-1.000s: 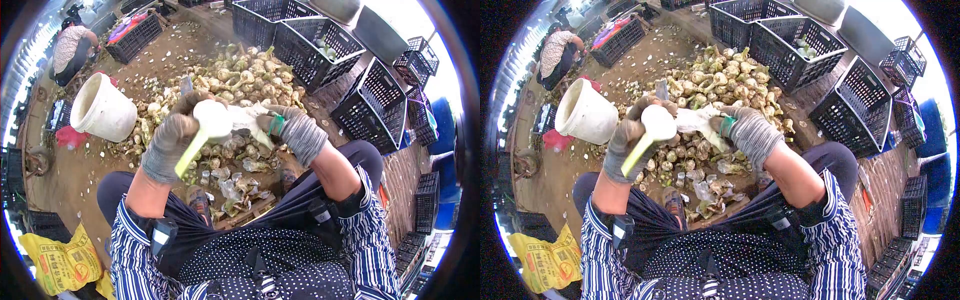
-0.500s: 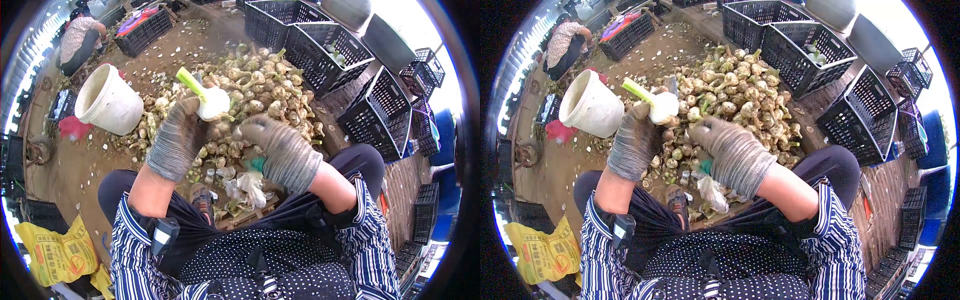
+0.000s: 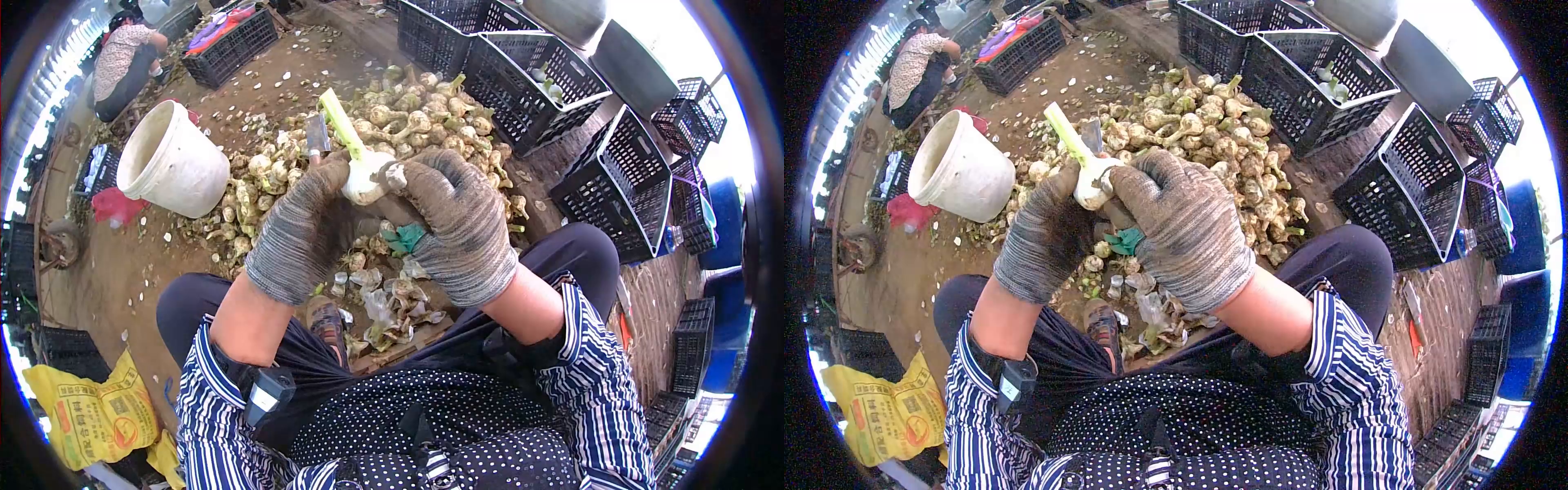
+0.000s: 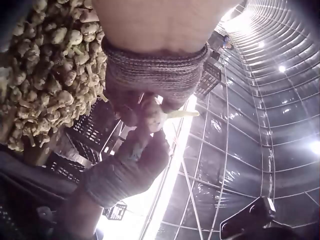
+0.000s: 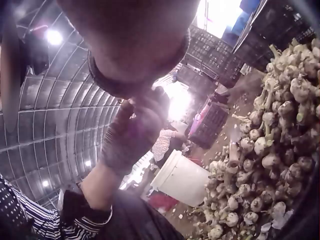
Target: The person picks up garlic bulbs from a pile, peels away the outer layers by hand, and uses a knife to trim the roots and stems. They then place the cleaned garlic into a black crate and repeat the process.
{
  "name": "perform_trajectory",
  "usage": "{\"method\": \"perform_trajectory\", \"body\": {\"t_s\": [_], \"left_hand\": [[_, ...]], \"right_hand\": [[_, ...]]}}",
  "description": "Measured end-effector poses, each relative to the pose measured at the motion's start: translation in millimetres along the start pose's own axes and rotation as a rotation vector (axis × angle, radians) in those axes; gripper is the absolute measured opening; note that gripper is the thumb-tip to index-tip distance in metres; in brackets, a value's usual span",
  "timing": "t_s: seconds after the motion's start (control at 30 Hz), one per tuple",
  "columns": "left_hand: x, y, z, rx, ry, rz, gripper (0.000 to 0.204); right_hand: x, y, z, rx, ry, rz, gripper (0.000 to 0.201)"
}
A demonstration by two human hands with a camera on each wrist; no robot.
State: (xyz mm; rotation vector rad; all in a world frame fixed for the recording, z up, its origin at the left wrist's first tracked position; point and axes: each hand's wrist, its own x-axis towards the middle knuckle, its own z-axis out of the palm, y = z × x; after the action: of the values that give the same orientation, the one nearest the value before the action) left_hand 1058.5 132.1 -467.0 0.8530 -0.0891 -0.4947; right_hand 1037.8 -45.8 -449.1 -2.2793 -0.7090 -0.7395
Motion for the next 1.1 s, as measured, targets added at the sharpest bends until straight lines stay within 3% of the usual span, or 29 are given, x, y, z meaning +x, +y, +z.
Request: {"method": "perform_trajectory", "body": {"t_s": [0.13, 0.23, 0.37, 0.5, 0.63, 0.7, 0.8, 1.03, 1.1], "left_hand": [[-3, 0, 13, 0.014, 0.070, 0.039, 0.044], [-5, 3, 6, 0.037, 0.046, 0.005, 0.042], [-4, 1, 0, 0.023, 0.058, -0.021, 0.042], [-3, 1, 4, 0.086, 0.074, -0.004, 0.044], [-3, -3, 7, 0.030, 0.026, 0.028, 0.046], [-3, -4, 6, 0.011, 0.095, -0.003, 0.048], [-6, 0, 13, -0.012, 0.014, 0.012, 0.048], [-4, -4, 9, -0.029, 0.059, 0.030, 0.045], [-6, 2, 8, -0.017, 0.008, 0.002, 0.044]], "right_hand": [[-2, 1, -5, 0.001, -0.102, 0.035, 0.027], [-2, 9, 2, 0.200, 0.061, 0.057, 0.028], [0, 11, -6, 0.074, -0.050, 0.016, 0.029], [0, 6, -7, 0.120, -0.076, 0.055, 0.027], [2, 6, -2, 0.037, -0.069, -0.011, 0.024], [1, 7, -2, 0.043, -0.093, -0.074, 0.025], [-2, 5, -1, 0.153, -0.026, 0.032, 0.024], [1, 6, -1, 0.127, -0.022, -0.048, 0.026], [0, 6, 0, 0.223, 0.015, 0.006, 0.026]]}}
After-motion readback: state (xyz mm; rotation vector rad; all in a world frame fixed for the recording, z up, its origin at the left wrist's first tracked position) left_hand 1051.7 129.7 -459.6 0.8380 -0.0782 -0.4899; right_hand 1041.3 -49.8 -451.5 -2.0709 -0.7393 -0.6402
